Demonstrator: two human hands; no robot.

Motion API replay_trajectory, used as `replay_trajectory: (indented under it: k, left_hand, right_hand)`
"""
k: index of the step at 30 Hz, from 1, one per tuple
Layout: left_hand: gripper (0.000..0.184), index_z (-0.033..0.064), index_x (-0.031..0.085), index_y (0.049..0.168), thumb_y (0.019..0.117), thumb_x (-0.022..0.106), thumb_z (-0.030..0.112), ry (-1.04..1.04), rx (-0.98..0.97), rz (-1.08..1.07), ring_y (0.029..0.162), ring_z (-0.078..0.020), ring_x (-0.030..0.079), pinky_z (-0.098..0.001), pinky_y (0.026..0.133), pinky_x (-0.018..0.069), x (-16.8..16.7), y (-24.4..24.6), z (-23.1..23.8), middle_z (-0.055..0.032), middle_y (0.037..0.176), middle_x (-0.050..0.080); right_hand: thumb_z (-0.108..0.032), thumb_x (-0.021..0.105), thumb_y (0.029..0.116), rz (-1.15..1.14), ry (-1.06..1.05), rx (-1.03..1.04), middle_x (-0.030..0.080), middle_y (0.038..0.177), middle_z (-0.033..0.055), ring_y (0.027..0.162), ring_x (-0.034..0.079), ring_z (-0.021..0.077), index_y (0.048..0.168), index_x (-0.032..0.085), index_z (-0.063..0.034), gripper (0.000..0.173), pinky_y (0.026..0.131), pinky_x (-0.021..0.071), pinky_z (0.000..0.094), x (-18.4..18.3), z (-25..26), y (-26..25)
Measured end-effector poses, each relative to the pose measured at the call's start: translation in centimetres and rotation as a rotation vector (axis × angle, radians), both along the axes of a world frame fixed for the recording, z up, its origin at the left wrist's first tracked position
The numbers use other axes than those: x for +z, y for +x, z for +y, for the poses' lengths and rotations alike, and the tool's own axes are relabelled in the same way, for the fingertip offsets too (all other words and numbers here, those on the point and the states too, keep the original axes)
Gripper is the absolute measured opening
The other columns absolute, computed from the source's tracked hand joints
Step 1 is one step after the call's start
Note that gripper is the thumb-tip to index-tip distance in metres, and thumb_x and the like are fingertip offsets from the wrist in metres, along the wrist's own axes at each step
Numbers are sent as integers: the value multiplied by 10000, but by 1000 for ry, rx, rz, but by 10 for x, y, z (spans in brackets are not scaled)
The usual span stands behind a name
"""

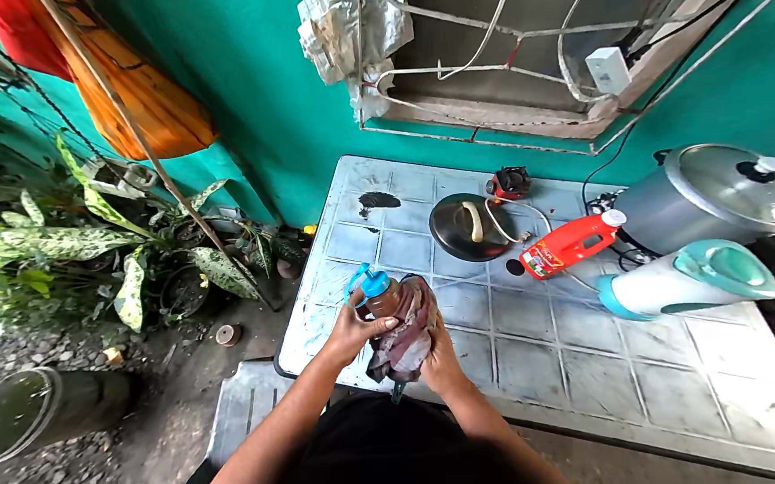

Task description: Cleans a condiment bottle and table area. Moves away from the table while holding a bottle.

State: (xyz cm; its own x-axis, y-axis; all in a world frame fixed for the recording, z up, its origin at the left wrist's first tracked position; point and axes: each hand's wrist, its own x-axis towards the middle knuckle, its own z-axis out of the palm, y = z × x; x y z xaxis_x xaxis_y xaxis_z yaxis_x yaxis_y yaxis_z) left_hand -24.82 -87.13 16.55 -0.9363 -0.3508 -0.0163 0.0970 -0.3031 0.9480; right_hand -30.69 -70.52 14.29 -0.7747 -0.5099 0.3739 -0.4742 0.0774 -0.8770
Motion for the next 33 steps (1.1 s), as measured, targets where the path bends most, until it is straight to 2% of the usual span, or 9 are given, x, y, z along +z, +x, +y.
replay_trajectory:
  k: [3, 6, 9, 12, 16, 19, 22, 27, 33]
  left_hand:
    - [777, -55, 420, 1361, 726, 839, 98, 86, 31, -26, 1057, -77, 683, -267, 958, 572, 2, 5, 3, -30, 1167, 687]
    - [852, -41, 383, 1389, 700, 864, 94, 117, 41, -20, 1067, -88, 681, -277, 950, 579, 2, 9, 3, -34, 1189, 667]
    - [877, -32, 372, 1391, 718, 887, 194, 192, 118, -40, 1047, -109, 688, -305, 947, 586, 6, 12, 0, -50, 1167, 678]
    - [791, -8, 376, 1367, 769, 846, 206, 272, 231, -39, 985, -151, 718, -355, 893, 619, 12, 12, -6, -70, 1115, 698]
    - [751, -44, 343, 1407, 794, 769, 42, 166, 271, 14, 1052, -134, 684, -333, 936, 591, 10, 12, -4, -78, 1180, 657]
    - [715, -119, 439, 1372, 781, 809, 40, -176, 181, 103, 1092, -85, 667, -284, 987, 560, 9, 21, 8, -90, 1188, 680]
    - [743, -122, 505, 1337, 772, 888, 171, -554, 80, 313, 1203, -233, 646, -389, 1068, 528, 4, 18, 6, -223, 1282, 654]
    - [723, -89, 556, 1335, 747, 913, 134, -703, 60, 148, 1190, -330, 655, -474, 1047, 537, 14, 34, 0, -250, 1275, 654]
    - [716, -82, 536, 1358, 781, 893, 146, -765, 62, 53, 1159, -355, 661, -505, 1021, 545, 11, 55, -13, -262, 1262, 646]
  right_hand:
    - [-108, 463, 991, -216, -16, 14, 638, 1280, 268, 1259, 585, 191, 1244, 610, 178, 409, 1123, 432, 293, 6, 1, 0]
    - [-96, 405, 1032, -592, -147, 16, 665, 1162, 76, 1088, 632, 4, 1300, 512, 129, 366, 991, 518, 197, 13, 4, 1]
    - [-189, 279, 1080, -1039, -507, -46, 724, 997, 18, 937, 706, 107, 1194, 558, -75, 322, 842, 602, 326, 10, 4, -7]
    - [-457, 151, 1109, -1298, -699, -102, 747, 835, 15, 774, 735, 128, 987, 658, -178, 592, 672, 631, 340, 16, 11, -20]
    - [-143, 265, 1092, -1036, -455, -136, 716, 839, -40, 761, 706, 37, 1117, 577, -125, 314, 686, 620, 243, 23, 9, -8]
    - [-268, 235, 1107, -1109, -402, 85, 748, 956, -16, 862, 728, 86, 1211, 581, -142, 382, 764, 633, 304, 27, -12, 1]
    - [-433, 340, 1089, -1152, -439, 228, 767, 983, -5, 903, 738, 97, 1141, 660, -183, 409, 789, 638, 321, 8, -26, 1]
    - [-264, 228, 1124, -1161, -364, 243, 762, 964, -41, 907, 732, 58, 1170, 601, -151, 393, 817, 631, 288, -9, -29, -2]
    - [-69, 426, 1033, -936, -12, 350, 715, 890, -20, 833, 701, 57, 1113, 599, -32, 194, 785, 613, 289, -11, -43, -9]
